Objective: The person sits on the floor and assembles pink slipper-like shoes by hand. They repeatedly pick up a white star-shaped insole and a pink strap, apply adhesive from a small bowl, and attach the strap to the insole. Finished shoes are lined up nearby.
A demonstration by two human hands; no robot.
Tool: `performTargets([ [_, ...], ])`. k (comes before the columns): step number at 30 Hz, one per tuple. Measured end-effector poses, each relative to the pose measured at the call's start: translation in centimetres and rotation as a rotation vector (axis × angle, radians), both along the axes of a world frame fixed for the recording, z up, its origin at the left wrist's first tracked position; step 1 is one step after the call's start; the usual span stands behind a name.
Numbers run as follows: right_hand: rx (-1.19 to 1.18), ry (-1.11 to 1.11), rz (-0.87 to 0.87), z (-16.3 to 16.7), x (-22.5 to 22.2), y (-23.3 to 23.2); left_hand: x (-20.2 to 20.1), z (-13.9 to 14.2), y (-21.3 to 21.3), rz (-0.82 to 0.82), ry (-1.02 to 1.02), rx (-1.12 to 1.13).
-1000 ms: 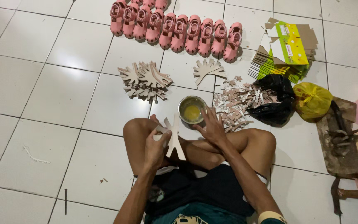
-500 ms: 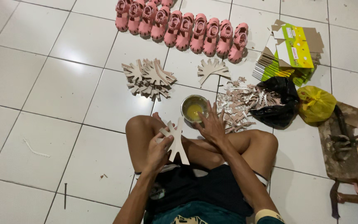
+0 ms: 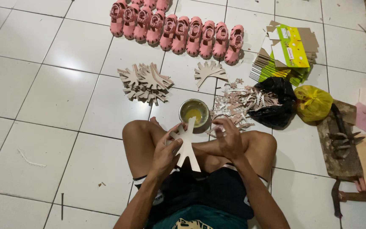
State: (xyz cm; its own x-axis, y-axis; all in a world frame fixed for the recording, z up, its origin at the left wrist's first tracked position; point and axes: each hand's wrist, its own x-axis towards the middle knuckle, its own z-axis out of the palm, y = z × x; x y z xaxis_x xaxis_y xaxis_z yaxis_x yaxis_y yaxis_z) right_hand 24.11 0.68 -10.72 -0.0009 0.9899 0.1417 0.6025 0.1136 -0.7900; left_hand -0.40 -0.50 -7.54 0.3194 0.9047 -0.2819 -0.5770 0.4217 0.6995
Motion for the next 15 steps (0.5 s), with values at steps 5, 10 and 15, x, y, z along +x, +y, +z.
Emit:
performTargets([
  [5, -0.123, 0.632, 0.378, 3.7, 0.4, -3.5, 1.1, 1.7, -0.9, -0.068, -0.103, 0.051],
  [10, -0.104, 0.561, 0.397, 4.6, 0.0, -3.9, 1.6, 3.9, -1.8, -0.102, -0.142, 0.06],
  [15, -0.105, 0.551, 0.38, 4.4, 0.3, -4.0, 1.6, 5.2, -2.1, -0.135, -0.127, 0.072],
])
